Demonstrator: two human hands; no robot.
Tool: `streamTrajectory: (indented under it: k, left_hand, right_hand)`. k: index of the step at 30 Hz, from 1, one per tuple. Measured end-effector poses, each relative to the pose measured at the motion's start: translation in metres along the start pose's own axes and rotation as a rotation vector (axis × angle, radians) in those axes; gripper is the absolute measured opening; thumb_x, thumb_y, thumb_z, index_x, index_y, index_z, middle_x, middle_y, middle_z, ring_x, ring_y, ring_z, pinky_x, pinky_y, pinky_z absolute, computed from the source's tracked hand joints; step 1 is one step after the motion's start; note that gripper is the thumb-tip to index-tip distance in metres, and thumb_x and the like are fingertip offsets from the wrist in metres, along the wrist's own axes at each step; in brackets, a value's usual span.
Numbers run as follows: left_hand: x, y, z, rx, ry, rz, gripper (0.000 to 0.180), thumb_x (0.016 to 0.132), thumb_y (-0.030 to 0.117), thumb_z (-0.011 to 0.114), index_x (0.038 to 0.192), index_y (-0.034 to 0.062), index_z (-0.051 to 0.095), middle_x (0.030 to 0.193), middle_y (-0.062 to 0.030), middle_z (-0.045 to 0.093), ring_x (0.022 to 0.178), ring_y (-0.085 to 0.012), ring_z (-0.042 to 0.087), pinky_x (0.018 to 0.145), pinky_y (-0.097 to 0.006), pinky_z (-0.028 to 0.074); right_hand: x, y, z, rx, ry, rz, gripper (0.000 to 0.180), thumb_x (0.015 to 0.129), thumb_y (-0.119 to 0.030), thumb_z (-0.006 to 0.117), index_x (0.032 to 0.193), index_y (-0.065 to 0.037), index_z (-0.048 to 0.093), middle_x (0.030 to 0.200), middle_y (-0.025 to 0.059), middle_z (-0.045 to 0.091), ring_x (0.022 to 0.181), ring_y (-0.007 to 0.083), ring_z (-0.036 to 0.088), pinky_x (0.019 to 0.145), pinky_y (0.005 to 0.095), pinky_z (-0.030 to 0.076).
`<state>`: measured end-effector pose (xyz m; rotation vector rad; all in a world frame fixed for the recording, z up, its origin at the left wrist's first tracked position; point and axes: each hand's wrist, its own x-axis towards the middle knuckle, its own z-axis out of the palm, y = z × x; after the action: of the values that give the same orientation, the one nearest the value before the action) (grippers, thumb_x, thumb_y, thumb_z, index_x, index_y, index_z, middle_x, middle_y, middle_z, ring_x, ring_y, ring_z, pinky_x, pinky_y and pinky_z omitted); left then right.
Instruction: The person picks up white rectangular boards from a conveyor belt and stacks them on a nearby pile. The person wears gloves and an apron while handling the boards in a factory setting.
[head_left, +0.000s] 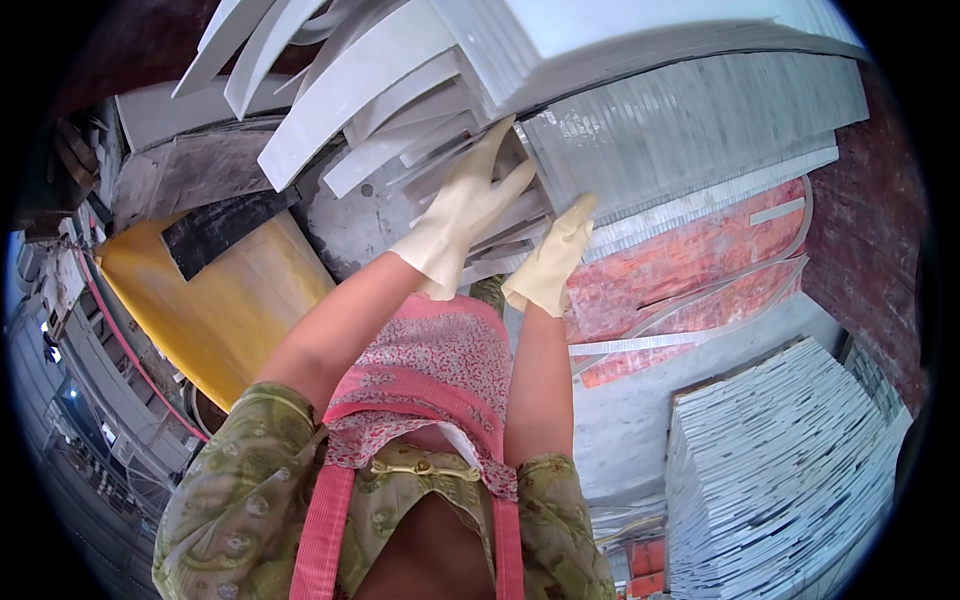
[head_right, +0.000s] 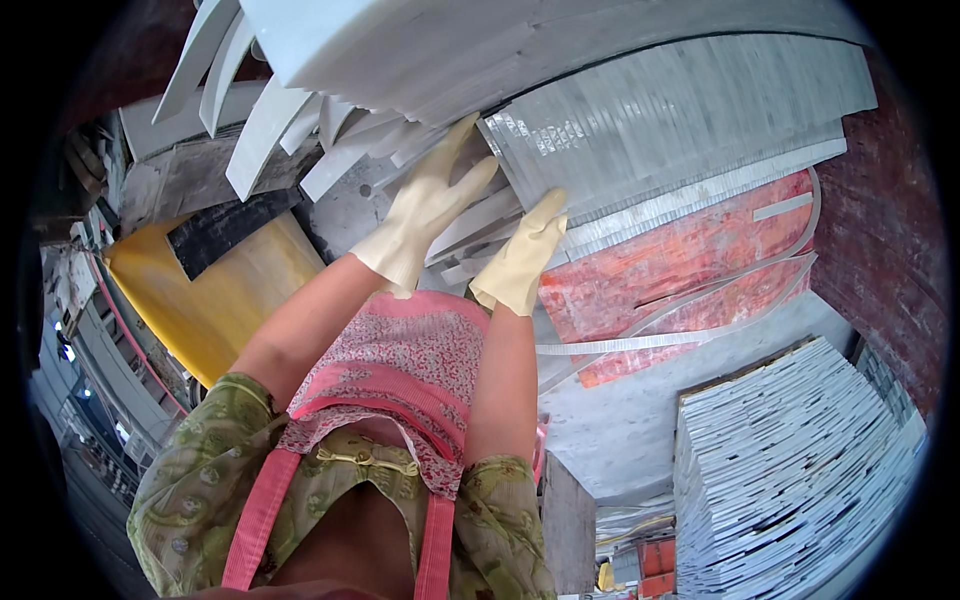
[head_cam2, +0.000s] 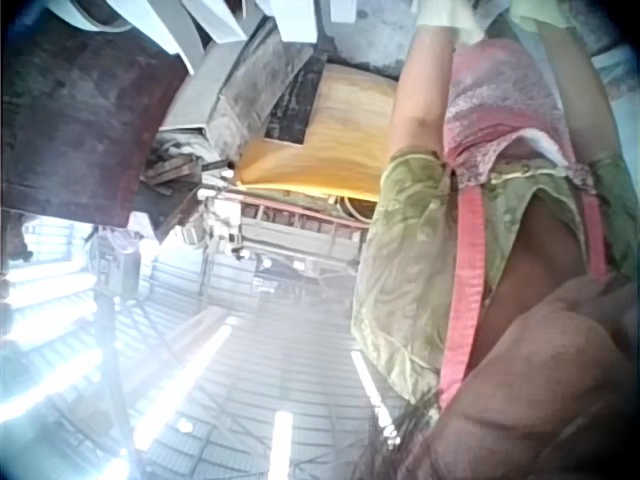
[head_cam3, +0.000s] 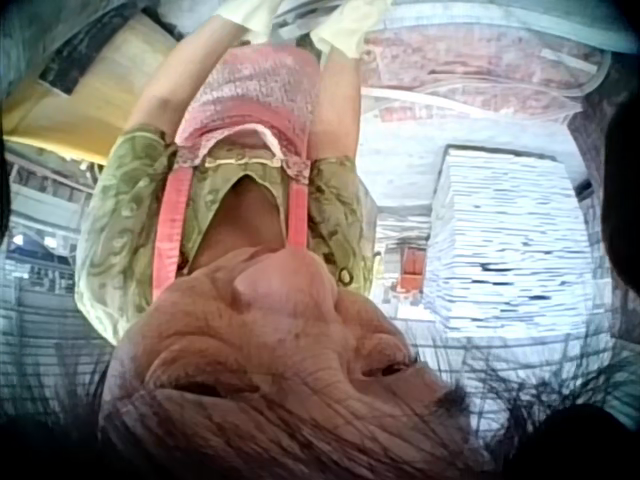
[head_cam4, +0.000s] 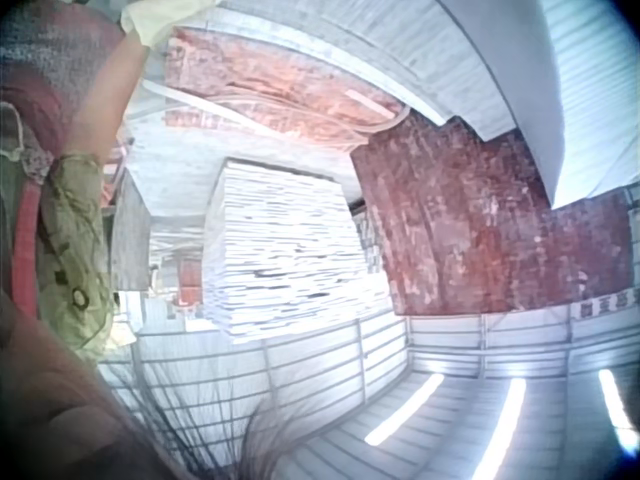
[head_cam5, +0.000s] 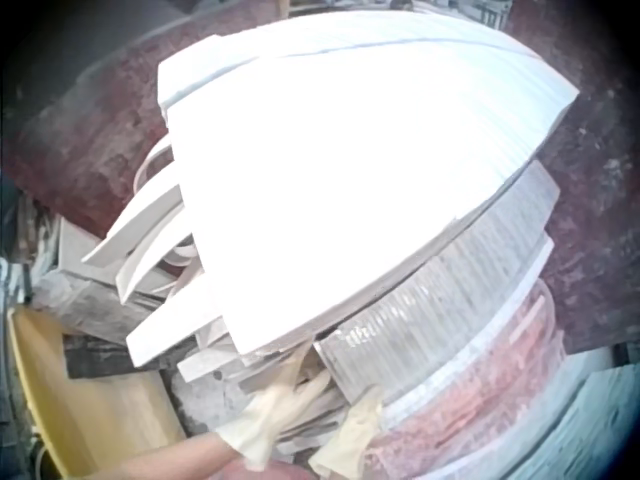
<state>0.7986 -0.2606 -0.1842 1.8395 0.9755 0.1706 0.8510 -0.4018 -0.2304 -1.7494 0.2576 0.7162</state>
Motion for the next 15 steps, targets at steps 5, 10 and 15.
streamTrajectory:
  k: [5, 10, 15]
  left_hand:
    - [0.012, -0.003, 0.005, -0.069, -0.038, -0.151, 0.07, 0.092, 0.039, 0.068, 0.145, -0.0033, 0.05, 0.132, -0.0264, 0.063, 0.121, -0.0389, 0.06, 0.105, -0.042, 0.046]
    - [0.015, -0.01, 0.007, 0.037, -0.028, -0.087, 0.068, 0.094, 0.039, 0.066, 0.145, -0.0015, 0.049, 0.136, -0.0253, 0.06, 0.126, -0.0368, 0.057, 0.107, -0.042, 0.045]
    - [0.011, 0.017, 0.003, 0.068, -0.061, -0.196, 0.071, 0.096, 0.042, 0.063, 0.152, 0.0032, 0.043, 0.145, -0.0237, 0.055, 0.139, -0.034, 0.051, 0.114, -0.04, 0.04]
  right_hand:
    - [-0.016, 0.001, -0.003, -0.143, -0.045, -0.199, 0.065, 0.107, -0.038, 0.041, 0.153, 0.007, 0.033, 0.151, 0.0227, 0.041, 0.139, 0.0311, 0.039, 0.12, 0.0391, 0.025]
    - [0.003, 0.015, 0.003, -0.056, 0.0, -0.068, 0.077, 0.108, -0.055, 0.038, 0.154, 0.006, 0.03, 0.151, 0.0216, 0.036, 0.141, 0.0305, 0.037, 0.121, 0.0405, 0.026]
    - [0.004, -0.001, 0.008, -0.039, 0.03, 0.004, 0.071, 0.109, -0.05, 0.04, 0.155, 0.002, 0.027, 0.15, 0.0221, 0.035, 0.142, 0.0316, 0.037, 0.119, 0.042, 0.031]
